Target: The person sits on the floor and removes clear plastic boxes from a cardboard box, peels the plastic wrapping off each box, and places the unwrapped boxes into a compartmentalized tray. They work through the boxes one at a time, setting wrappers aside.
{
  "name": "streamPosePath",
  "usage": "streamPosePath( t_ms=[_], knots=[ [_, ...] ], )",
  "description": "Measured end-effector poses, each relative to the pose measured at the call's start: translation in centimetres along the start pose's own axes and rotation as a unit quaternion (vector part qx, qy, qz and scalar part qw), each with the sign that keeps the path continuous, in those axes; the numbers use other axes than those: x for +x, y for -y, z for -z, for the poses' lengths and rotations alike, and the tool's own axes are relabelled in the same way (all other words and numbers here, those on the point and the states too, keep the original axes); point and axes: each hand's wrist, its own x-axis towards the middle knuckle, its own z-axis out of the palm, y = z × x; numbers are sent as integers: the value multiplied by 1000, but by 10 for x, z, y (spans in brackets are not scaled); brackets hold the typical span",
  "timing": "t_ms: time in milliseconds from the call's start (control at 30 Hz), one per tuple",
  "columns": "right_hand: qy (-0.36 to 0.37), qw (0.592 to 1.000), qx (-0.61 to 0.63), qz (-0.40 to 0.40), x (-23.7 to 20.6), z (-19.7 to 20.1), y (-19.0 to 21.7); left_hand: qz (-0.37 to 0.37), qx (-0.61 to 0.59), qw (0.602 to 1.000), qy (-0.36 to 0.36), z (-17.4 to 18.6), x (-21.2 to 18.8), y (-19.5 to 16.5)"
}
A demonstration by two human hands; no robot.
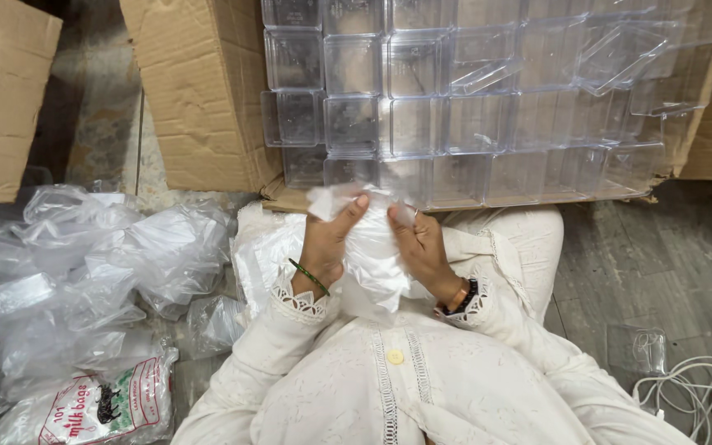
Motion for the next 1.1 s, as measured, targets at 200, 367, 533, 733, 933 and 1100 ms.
streamPosePath(
  t_ms=[200, 367, 533, 733, 933, 1100],
  knots=[
    [29, 999, -7, 35, 9, 7, 30, 24, 18, 997, -66, 0, -8, 7],
    [1, 998, 52, 28, 10, 10, 28, -15, 80, 996, -38, 5, -18, 2],
    [9, 996, 85, 1, -6, 5, 21, -49, 107, 986, 117, 13, -33, -17],
    [35, 994, 108, 7, -17, -3, 18, -60, 196, 975, 88, 26, -40, -22],
    [80, 958, 269, -64, -4, -1, 7, -30, 224, 972, 60, 34, -37, -5],
    [77, 879, 395, -255, 4, 6, 0, 4, 194, 975, 111, 37, -31, 0]
  ],
)
